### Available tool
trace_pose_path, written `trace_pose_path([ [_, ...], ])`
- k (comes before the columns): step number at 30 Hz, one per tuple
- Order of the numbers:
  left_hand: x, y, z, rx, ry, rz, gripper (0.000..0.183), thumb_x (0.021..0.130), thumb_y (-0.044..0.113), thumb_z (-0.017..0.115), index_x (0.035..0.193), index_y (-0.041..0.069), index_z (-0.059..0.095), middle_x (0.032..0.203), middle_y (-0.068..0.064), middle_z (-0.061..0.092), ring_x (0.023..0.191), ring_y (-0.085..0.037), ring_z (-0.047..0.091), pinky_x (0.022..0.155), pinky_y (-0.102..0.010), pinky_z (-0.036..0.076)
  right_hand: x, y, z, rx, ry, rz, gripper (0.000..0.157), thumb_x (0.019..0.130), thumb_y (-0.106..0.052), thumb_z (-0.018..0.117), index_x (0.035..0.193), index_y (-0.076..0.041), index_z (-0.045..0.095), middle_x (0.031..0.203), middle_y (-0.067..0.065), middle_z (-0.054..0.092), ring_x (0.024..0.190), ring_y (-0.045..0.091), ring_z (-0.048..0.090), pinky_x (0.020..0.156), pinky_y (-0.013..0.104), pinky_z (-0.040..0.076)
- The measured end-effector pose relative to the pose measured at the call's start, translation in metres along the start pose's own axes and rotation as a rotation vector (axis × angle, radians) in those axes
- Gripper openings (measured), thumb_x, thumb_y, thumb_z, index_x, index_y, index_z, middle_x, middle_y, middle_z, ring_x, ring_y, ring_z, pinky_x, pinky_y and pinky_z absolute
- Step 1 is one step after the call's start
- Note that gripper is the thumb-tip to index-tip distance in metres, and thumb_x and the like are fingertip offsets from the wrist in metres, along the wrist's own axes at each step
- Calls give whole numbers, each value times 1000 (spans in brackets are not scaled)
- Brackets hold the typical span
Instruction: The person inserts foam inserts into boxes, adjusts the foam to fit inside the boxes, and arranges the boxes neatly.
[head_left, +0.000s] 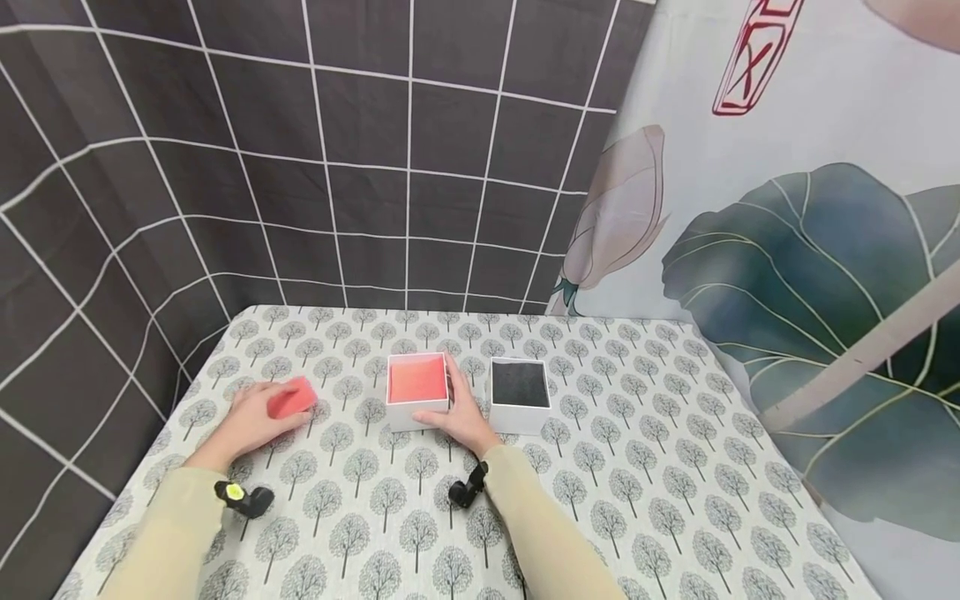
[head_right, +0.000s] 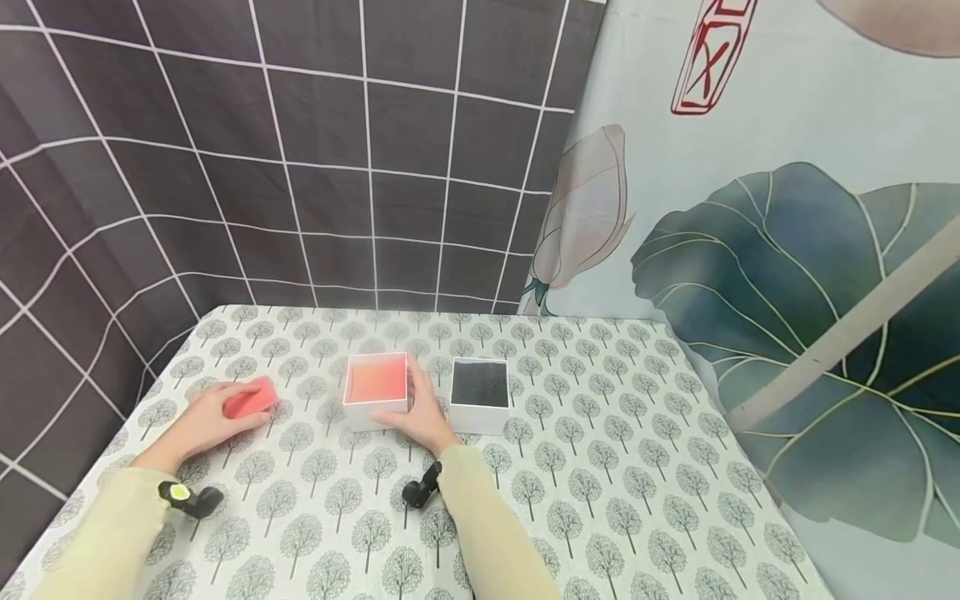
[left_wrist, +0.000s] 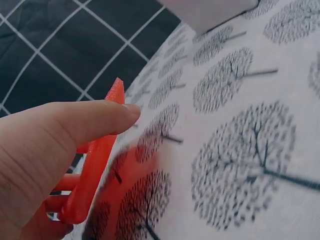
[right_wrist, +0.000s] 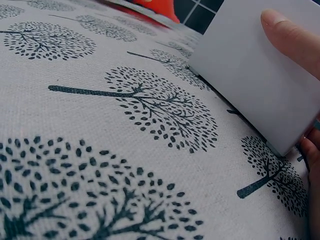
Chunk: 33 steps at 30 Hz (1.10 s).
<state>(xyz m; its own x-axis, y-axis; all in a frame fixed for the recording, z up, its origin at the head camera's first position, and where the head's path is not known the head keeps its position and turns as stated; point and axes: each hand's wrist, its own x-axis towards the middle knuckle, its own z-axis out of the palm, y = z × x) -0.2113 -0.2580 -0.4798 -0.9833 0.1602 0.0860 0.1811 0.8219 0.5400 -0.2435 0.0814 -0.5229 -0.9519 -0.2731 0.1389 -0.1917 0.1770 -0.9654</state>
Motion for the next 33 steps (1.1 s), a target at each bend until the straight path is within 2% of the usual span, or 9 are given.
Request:
trace_pose_path([
  [5, 3, 16, 0, 13, 4, 3, 75, 77, 50, 69, 132, 3, 49, 126, -31, 40, 109, -45, 35, 80, -61, 38, 0, 0, 0, 7, 8, 5, 116, 63, -26, 86, 149, -35, 8, 137, 0, 34, 112, 17, 49, 95, 36, 43],
  [13, 11, 40, 1, -28, 6, 23, 74, 76, 49, 71, 135, 10, 48, 132, -24, 37, 117, -40, 30, 85, -66, 37, 3, 2, -1, 28, -13, 10, 118, 63, -24, 86, 150, -28, 6, 140, 4, 31, 115, 19, 48, 96, 35, 42],
  [18, 14, 57, 0, -46, 2, 28, 81, 73, 60, 67, 137, 15, 46, 137, -20, 35, 122, -38, 30, 87, -67, 36, -3, -14, -4, 32, -32, 0, 115, 66, -19, 84, 150, -27, 7, 140, 8, 30, 116, 19, 47, 99, 34, 40],
  [21, 17, 69, -1, -54, 10, 58, 80, 73, 62, 67, 135, 15, 48, 139, -19, 34, 123, -38, 29, 88, -68, 36, -7, -26, -5, 18, -31, -5, 113, 67, -18, 83, 150, -25, 8, 139, 9, 31, 115, 17, 48, 98, 34, 40],
  [26, 21, 89, -1, -54, 11, 126, 68, 77, 52, 69, 129, 11, 54, 141, -19, 34, 127, -40, 27, 91, -69, 32, -9, -29, -5, 22, -29, -7, 112, 67, -17, 83, 151, -21, 8, 138, 8, 32, 114, 17, 48, 97, 34, 42],
  [30, 25, 104, 1, -38, -4, 159, 66, 77, 52, 69, 128, 13, 55, 144, -15, 32, 129, -38, 26, 90, -69, 33, -7, -28, -5, 24, -37, -13, 112, 68, -17, 82, 151, -18, 7, 137, 9, 32, 114, 18, 49, 95, 34, 43],
  [33, 29, 113, 3, -32, -11, 181, 68, 75, 54, 69, 129, 15, 55, 145, -13, 32, 130, -37, 25, 90, -69, 35, -2, -14, -4, 30, -38, -13, 113, 68, -20, 83, 151, -20, 5, 141, 9, 30, 118, 19, 46, 96, 34, 43],
])
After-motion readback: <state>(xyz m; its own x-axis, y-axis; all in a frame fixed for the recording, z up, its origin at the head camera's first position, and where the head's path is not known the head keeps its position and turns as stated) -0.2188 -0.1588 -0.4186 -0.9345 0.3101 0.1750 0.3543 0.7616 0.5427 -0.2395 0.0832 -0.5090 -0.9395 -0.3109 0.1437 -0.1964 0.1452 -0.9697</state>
